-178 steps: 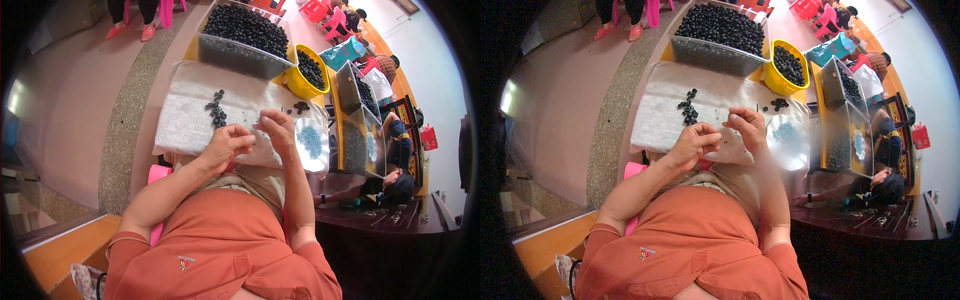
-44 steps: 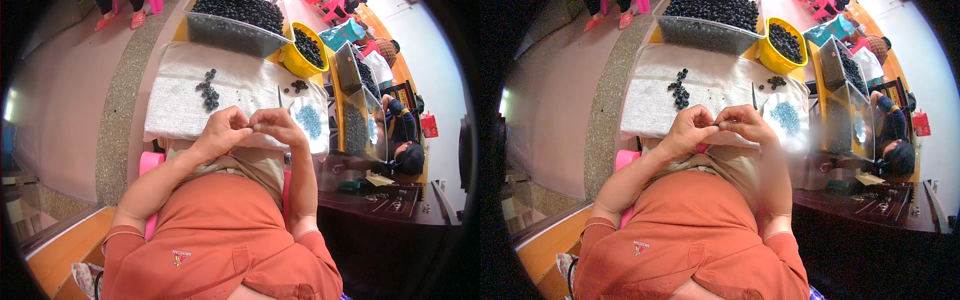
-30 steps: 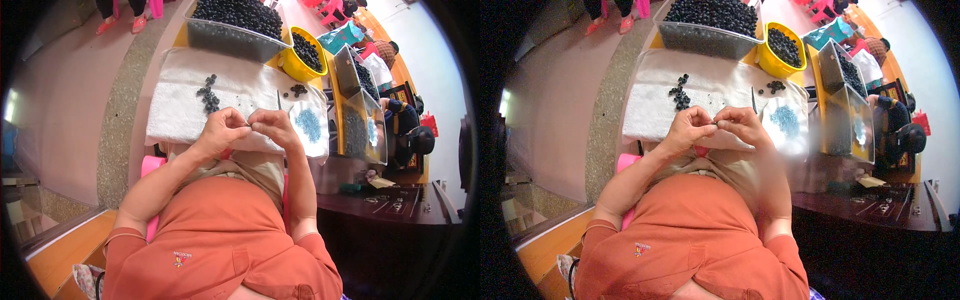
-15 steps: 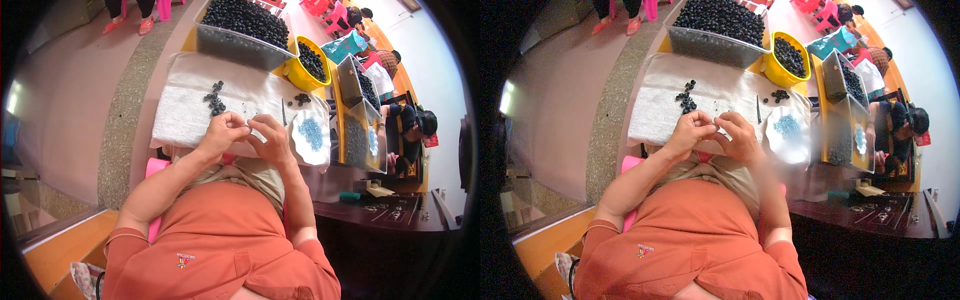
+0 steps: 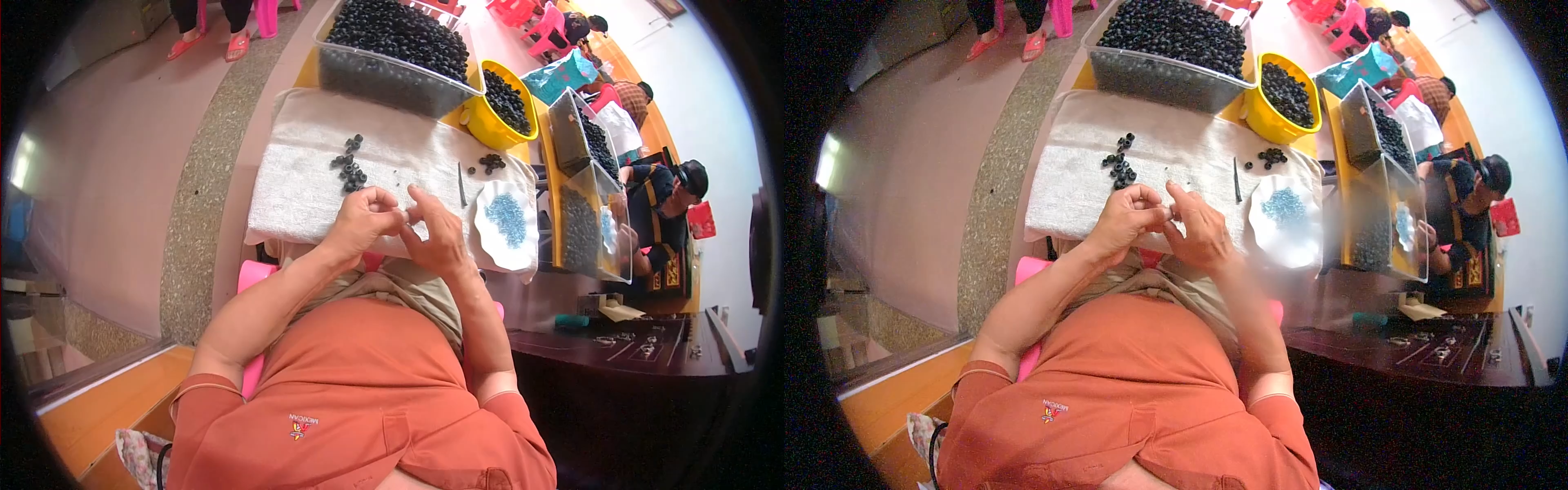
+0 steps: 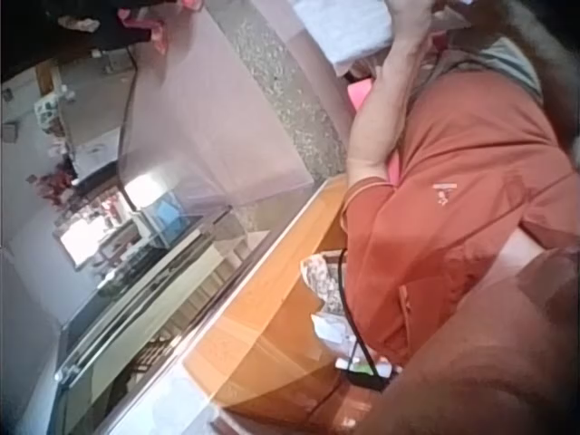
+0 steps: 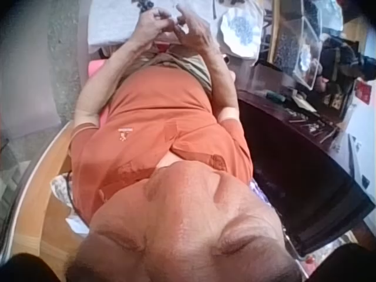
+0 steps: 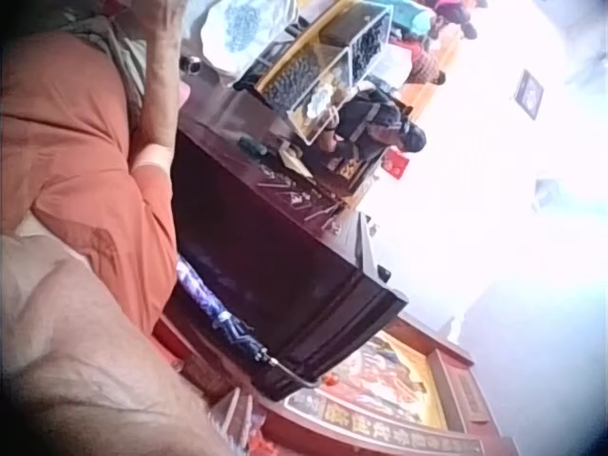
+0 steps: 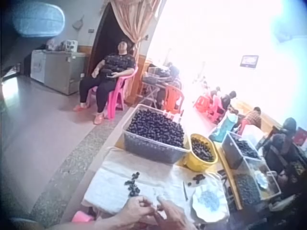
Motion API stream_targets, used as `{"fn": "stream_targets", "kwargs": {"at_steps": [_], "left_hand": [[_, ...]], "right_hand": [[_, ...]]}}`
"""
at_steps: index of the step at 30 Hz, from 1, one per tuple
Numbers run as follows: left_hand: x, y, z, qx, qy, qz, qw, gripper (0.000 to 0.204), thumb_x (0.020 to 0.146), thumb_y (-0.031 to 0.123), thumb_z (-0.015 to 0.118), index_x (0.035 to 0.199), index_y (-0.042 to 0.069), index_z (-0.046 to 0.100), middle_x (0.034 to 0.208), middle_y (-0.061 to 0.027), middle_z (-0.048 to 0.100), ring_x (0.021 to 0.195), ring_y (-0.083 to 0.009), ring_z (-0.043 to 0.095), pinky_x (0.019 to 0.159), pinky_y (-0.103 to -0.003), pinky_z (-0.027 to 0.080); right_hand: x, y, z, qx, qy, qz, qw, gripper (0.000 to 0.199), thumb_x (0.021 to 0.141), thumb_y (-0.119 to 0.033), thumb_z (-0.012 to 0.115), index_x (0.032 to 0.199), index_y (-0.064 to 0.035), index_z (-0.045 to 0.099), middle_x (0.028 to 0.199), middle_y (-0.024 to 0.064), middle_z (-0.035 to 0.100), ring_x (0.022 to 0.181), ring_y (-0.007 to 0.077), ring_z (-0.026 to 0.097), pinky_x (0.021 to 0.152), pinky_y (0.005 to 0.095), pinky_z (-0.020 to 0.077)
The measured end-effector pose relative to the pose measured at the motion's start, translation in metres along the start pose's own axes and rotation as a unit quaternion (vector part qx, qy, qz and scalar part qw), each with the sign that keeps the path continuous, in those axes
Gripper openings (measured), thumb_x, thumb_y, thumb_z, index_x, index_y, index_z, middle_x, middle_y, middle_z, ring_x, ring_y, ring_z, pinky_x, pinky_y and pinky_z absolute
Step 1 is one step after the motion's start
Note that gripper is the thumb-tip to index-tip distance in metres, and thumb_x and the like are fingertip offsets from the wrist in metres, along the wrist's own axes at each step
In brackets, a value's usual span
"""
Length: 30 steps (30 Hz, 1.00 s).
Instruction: The person is manually picking small black beads and assembling them into circular bases on a white towel before placing them in a plate.
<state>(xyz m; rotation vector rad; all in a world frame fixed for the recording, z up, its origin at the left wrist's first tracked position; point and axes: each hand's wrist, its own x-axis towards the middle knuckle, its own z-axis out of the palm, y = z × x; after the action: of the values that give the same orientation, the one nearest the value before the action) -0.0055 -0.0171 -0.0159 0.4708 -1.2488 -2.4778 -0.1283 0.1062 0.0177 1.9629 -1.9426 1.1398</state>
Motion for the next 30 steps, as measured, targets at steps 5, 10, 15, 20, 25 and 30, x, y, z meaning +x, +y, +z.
{"fn": "stream_targets", "kwargs": {"at_steps": [5,10,15,20,25,30], "left_hand": [[0.0,0.0,0.0,-0.008,-0.004,-0.022,1.0,0.015,0.088,0.003,0.066,0.098,0.001,0.055,0.095,-0.0115,0.068,0.087,-0.0173,0.068,0.076,-0.029,0.057],[-0.001,0.004,0.006,-0.005,0.006,-0.009,1.0,0.013,0.09,0.006,0.067,0.097,0.003,0.056,0.092,-0.0083,0.067,0.084,-0.015,0.068,0.071,-0.026,0.056],[-0.002,-0.001,0.01,0.011,0.033,0.004,0.999,0.018,0.089,0.014,0.072,0.096,0.005,0.059,0.084,-0.0017,0.063,0.072,-0.0083,0.061,0.068,-0.023,0.053],[-0.008,0.003,0.012,0.026,0.036,-0.002,0.999,0.018,0.089,0.015,0.073,0.096,0.006,0.059,0.082,0.0003,0.062,0.072,-0.0068,0.059,0.065,-0.021,0.051],[-0.007,0.003,0.014,0.024,0.042,-0.004,0.999,0.019,0.088,0.016,0.073,0.095,0.006,0.059,0.082,0.0013,0.061,0.071,-0.0066,0.059,0.064,-0.02,0.05],[-0.007,0.004,0.017,0.033,0.039,-0.022,0.998,0.016,0.089,0.016,0.073,0.095,0.008,0.06,0.082,0.0023,0.061,0.071,-0.006,0.058,0.064,-0.019,0.049]], "right_hand": [[0.002,-0.002,-0.003,0.028,-0.03,0.028,0.999,0.059,0.071,0.005,0.075,0.126,-0.0001,0.055,0.085,0.0119,0.065,0.07,0.0255,0.068,0.065,0.0337,0.0547],[0.008,0.002,-0.009,0.062,-0.015,0.034,0.997,0.049,0.073,0.004,0.075,0.118,-0.0017,0.059,0.084,0.0115,0.063,0.074,0.0232,0.068,0.066,0.0317,0.0541],[0.015,0.033,-0.044,0.136,-0.191,0.166,0.958,0.022,0.074,0.006,0.072,0.095,0.0018,0.067,0.091,0.0098,0.063,0.084,0.0187,0.065,0.072,0.0299,0.0532],[0.047,0.086,-0.103,-0.031,-0.13,0.187,0.973,0.015,0.074,0.005,0.071,0.088,0.0006,0.069,0.085,0.0075,0.064,0.078,0.016,0.064,0.07,0.0284,0.052],[0.082,0.143,-0.115,-0.046,0.201,0.18,0.962,0.029,0.081,0.0,0.07,0.11,-0.0031,0.069,0.099,0.0095,0.067,0.088,0.0167,0.068,0.077,0.0291,0.0543],[0.058,0.163,-0.098,-0.049,0.19,0.159,0.967,0.028,0.084,0.0,0.069,0.111,-0.0033,0.069,0.101,0.0092,0.067,0.09,0.0173,0.068,0.077,0.0276,0.0543]]}}
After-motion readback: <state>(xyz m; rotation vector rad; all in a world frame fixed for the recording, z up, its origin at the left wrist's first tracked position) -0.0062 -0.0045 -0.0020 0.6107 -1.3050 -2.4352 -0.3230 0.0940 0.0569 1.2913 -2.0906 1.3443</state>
